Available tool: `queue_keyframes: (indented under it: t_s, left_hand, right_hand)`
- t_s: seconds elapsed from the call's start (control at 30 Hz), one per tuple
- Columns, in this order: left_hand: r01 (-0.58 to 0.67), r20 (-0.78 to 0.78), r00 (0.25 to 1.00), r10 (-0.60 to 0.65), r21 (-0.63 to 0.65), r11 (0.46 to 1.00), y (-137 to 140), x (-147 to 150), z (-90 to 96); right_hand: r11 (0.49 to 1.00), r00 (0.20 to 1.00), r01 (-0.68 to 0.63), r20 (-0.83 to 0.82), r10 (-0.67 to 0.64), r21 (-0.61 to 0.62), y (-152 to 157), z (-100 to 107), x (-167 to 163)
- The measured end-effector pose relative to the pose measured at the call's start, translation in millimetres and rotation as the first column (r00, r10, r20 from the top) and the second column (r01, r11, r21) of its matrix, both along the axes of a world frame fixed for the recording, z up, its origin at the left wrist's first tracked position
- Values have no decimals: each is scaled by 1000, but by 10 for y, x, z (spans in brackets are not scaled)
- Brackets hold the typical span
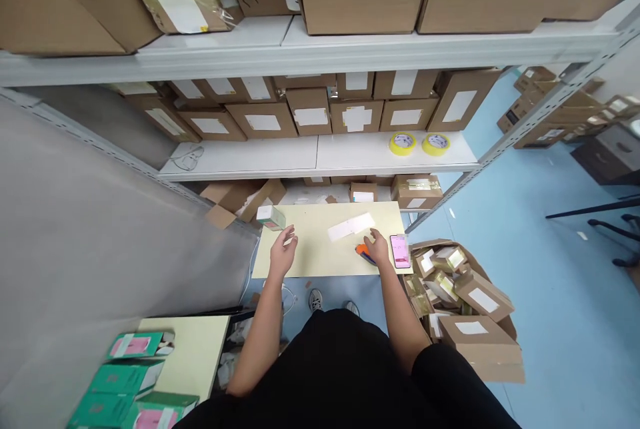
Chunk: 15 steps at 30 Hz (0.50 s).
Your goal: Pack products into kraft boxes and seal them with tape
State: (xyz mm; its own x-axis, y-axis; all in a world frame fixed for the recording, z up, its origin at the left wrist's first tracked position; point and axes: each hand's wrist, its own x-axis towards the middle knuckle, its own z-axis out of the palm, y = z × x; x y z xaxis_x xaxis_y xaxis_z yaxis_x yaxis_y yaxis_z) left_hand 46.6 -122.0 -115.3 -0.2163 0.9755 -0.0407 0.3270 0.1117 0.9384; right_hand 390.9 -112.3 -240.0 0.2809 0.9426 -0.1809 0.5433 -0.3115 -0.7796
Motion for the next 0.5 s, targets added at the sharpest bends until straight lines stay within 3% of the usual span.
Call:
queue_keyframes:
  t_s: [0.1, 0.23, 0.37, 0.5]
  left_hand:
    - [-32, 5, 999, 32, 31, 999, -155, 31, -11]
    - [-111, -7, 994, 112, 38, 993, -503, -93, -59]
    - [-246, -22, 969, 247, 39, 969, -933, -404, -68]
    - [-426, -31, 904, 427, 52, 903, -1394, -760, -25]
  right_hand:
    - [988, 983, -34, -175, 61, 151, 147, 300, -156]
    - [970, 914, -114, -360, 188, 217, 320, 608, -547]
    - [937, 838, -250, -431, 336, 245, 332, 798, -1096]
    - [886, 764, -380, -450, 463, 265, 178, 929, -1676]
